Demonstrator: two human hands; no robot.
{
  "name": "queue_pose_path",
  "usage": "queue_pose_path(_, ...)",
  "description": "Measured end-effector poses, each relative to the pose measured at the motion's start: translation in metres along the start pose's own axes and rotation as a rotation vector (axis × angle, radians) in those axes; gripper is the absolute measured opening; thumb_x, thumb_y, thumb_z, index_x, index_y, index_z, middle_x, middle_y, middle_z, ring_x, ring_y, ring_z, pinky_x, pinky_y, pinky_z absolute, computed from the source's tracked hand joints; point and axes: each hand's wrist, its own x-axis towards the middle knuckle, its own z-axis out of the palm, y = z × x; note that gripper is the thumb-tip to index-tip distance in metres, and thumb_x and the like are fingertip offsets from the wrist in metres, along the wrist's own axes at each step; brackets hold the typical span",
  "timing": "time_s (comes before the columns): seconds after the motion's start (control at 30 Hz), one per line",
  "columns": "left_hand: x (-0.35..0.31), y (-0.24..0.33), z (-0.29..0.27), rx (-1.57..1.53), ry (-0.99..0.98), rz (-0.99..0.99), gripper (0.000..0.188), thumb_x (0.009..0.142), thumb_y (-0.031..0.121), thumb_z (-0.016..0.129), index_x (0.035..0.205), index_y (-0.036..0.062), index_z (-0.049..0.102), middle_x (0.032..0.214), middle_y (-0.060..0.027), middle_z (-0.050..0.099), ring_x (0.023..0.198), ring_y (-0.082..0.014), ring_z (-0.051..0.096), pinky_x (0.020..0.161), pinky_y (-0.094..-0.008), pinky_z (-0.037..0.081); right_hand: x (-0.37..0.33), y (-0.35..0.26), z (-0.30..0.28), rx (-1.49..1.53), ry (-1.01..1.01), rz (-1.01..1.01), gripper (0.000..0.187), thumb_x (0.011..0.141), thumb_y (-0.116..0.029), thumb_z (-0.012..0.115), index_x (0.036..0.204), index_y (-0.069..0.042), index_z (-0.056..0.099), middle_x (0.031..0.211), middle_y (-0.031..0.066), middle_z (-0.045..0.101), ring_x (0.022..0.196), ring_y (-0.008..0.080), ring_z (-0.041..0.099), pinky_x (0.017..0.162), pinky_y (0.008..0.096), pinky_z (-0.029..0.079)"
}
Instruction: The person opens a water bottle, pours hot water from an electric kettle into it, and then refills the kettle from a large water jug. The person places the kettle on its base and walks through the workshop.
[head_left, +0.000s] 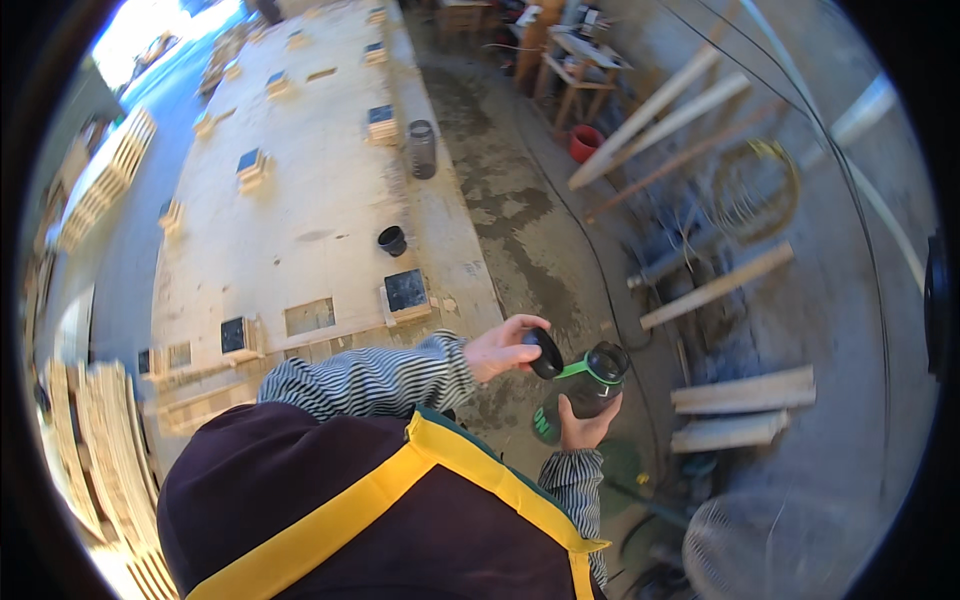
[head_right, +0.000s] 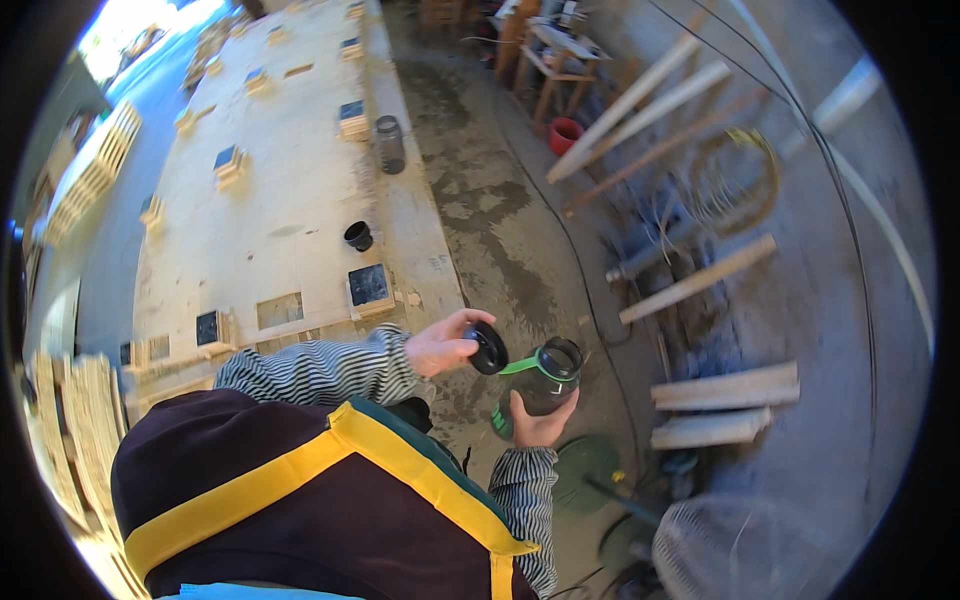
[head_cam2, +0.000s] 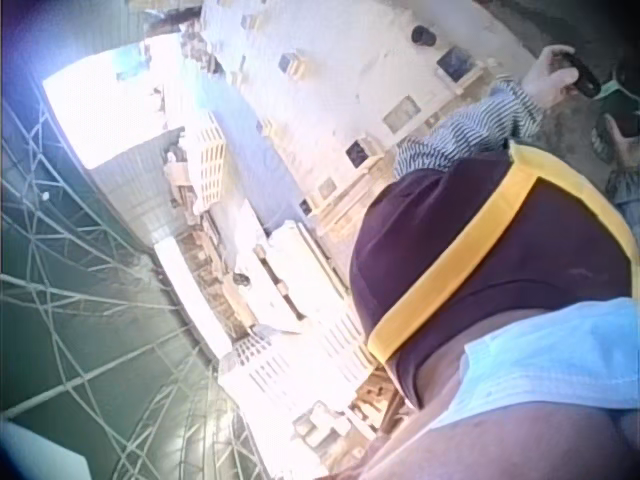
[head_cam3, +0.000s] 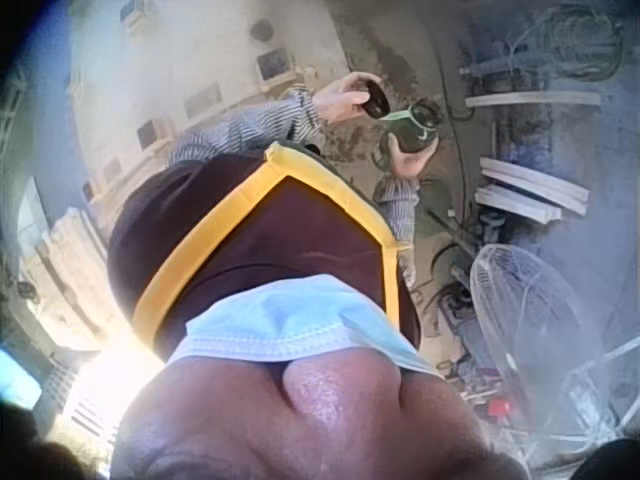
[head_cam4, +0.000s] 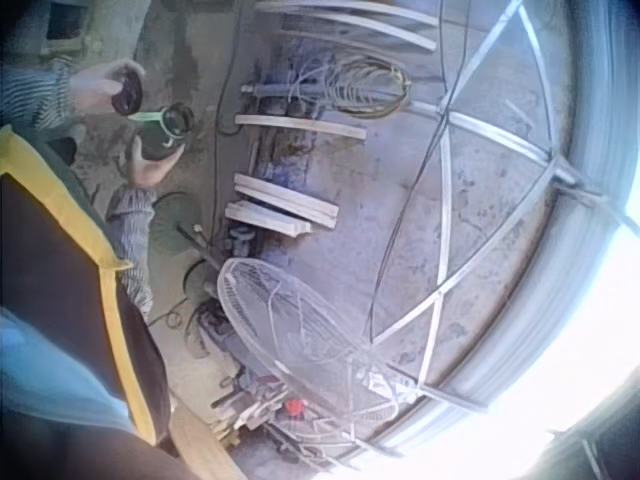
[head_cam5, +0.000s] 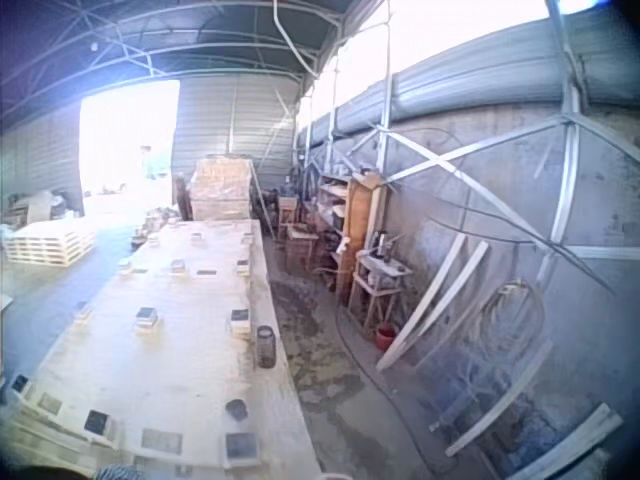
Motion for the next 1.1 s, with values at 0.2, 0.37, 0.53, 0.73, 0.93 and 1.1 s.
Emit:
queue_pose_path(0.2,0.011,0.043,-0.076,-0.199,0.264,0.161,0.072,0.088,0.028,0.075,0.146,0.0150,0.034,0.132,-0.0085,0.056,0.119,-0.0202,0.057,0.091,-0.0361,0.050,0.153,-0.055,0.085,-0.290,-0.347,-0.386,0.118,0.058,-0.028,0.093,0.150,0.001,0.025,0.141,0.0228,0.041,0.132,0.0366,0.042,0.111,0.0449,0.038)
queue_pose_path(0.37,0.036,0.020,-0.098,-0.136,0.432,0.190,0.084,0.087,0.030,0.076,0.153,0.0204,0.025,0.147,-0.0089,0.046,0.128,-0.0240,0.052,0.100,-0.0407,0.046,0.230,-0.065,0.141,-0.156,-0.560,-0.526,0.111,0.055,-0.023,0.093,0.145,-0.002,0.031,0.137,0.0235,0.043,0.127,0.0401,0.045,0.109,0.0459,0.038)
queue_pose_path(0.53,0.117,-0.019,-0.081,0.040,0.494,0.198,0.096,0.085,0.009,0.075,0.158,0.0185,0.015,0.156,-0.0095,0.030,0.137,-0.0252,0.039,0.105,-0.0421,0.043,0.310,-0.044,0.196,-0.026,-0.795,-0.693,0.105,0.056,-0.028,0.092,0.141,-0.002,0.036,0.132,0.0218,0.048,0.124,0.0402,0.048,0.107,0.0477,0.038)
queue_pose_path(0.73,0.212,0.002,-0.037,0.366,1.254,0.382,0.118,0.069,0.025,0.087,0.157,0.0120,0.009,0.157,-0.0139,0.028,0.139,-0.0266,0.037,0.114,-0.0419,0.033,0.351,-0.055,0.235,0.144,-1.087,-0.631,0.096,0.060,-0.034,0.090,0.136,0.000,0.041,0.127,0.0210,0.053,0.120,0.0390,0.050,0.104,0.0483,0.038)
queue_pose_path(0.93,0.220,0.034,-0.069,0.553,1.544,0.625,0.107,0.063,0.020,0.090,0.148,0.0007,0.028,0.137,-0.0163,0.051,0.128,-0.0241,0.050,0.109,-0.0352,0.041,0.341,-0.069,0.273,0.292,-1.283,-0.850,0.104,0.067,-0.028,0.087,0.147,0.003,0.027,0.145,0.0287,0.035,0.134,0.0458,0.037,0.113,0.0486,0.032)
queue_pose_path(1.1,0.217,0.034,-0.113,0.642,1.700,0.703,0.114,0.055,0.018,0.093,0.146,0.0016,0.026,0.136,-0.0168,0.046,0.130,-0.0271,0.045,0.112,-0.0403,0.037,0.348,-0.072,0.326,0.317,-1.535,-0.853,0.105,0.066,-0.020,0.087,0.147,0.002,0.025,0.143,0.0282,0.039,0.131,0.0454,0.042,0.111,0.0471,0.037)
